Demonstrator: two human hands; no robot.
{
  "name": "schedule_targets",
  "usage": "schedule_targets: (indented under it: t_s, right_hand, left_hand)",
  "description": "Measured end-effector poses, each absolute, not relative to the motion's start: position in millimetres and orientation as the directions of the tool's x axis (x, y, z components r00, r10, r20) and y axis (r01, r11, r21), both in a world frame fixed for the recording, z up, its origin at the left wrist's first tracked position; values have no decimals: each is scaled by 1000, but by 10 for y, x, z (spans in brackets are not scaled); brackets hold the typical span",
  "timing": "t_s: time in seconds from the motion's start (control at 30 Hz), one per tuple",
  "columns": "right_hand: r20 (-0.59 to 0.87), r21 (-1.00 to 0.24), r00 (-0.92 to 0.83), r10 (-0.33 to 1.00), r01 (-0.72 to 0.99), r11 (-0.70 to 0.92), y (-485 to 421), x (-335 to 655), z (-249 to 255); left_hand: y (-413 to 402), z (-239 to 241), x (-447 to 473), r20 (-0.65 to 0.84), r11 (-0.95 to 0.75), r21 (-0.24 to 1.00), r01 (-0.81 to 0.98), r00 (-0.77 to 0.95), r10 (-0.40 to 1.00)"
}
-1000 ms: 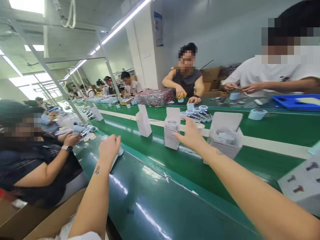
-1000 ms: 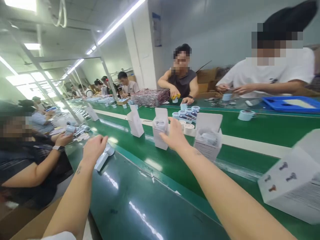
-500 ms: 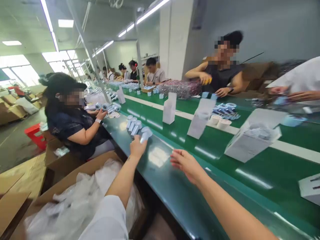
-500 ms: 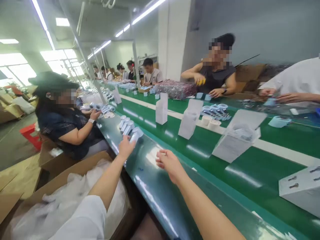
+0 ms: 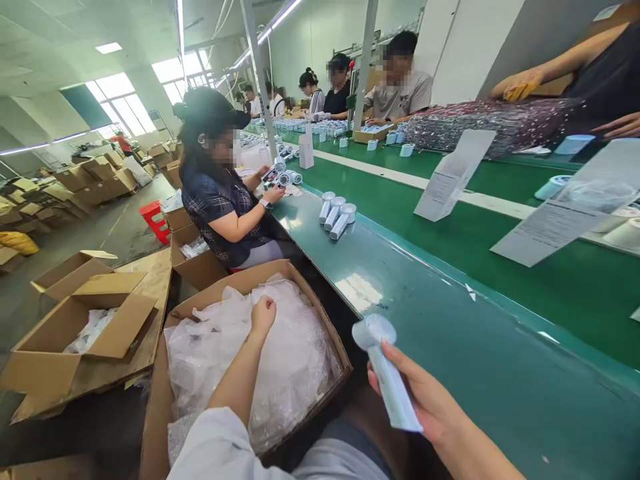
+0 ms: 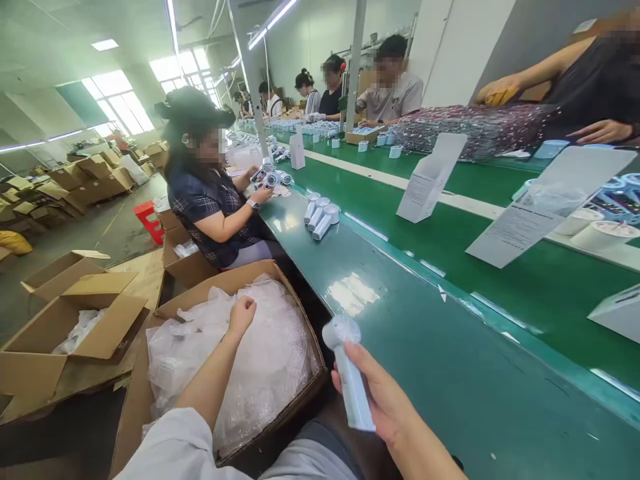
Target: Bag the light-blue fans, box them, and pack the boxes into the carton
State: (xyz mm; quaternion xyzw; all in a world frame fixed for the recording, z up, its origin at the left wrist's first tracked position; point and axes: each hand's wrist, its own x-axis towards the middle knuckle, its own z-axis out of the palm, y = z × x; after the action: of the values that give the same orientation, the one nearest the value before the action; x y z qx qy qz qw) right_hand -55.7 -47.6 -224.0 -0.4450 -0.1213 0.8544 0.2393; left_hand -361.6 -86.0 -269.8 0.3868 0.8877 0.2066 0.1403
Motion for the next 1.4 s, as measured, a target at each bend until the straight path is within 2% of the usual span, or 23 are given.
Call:
schedule_targets:
  t_s: [0.1, 0.2, 0.37, 0.5, 0.77, 0.83, 1.03, 1.2, 1.3, 1.4]
  right_hand:
    - [-717, -405, -525, 459, -223, -887, -675, -524, -2318]
    - [-679, -451, -547, 491, -217, -866, -787, -432, -2342]
    - [-677, -490, -524, 517, -203, -848, -840, -305, -2382]
    - [-684, -431, -559, 469, -211, -878, -868, -387, -2435]
    - [-629, -465, -563, 536, -279, -840, -850, -335, -2441]
    - [-638, -455, -559, 530, -281, -845, -840, -324, -2454]
    - [-616, -456, -589, 523, -274, -847, -886, -382, -2493]
    - [-582, -485, -616, 531, -261, -834, -914, -346, -2447]
    - [-512, -535, -675, 532, -234, -812, -916, -293, -2444]
    - [-428, -626, -744, 513, -165, -762, -890, -307, -2459]
  left_hand:
    - [-827, -2933, -3842, -129, 671, 361, 647, -678, 723]
    - [-944, -3123, -3954, -174, 669, 234, 705, -647, 743]
    - [-1115, -3232, -4256, -266, 508, 100, 855, -469, 842]
    - [-1014, -3194, -4275, -298, 368, 77, 926, -331, 895]
    - [-1260, -3017, -4036, -385, 193, 180, 965, -111, 916]
    - [-1322, -2960, -4013, -410, 201, 204, 958, -103, 906]
    - [-1136, -3039, -3421, -327, 427, 326, 843, -324, 888]
    - [-1063, -3404, -2854, -373, 638, 409, 652, -519, 769]
    - [-1033, -3442, -2803, -372, 669, 469, 577, -557, 742]
    - [-989, -3223, -2760, -320, 606, 575, 549, -531, 784]
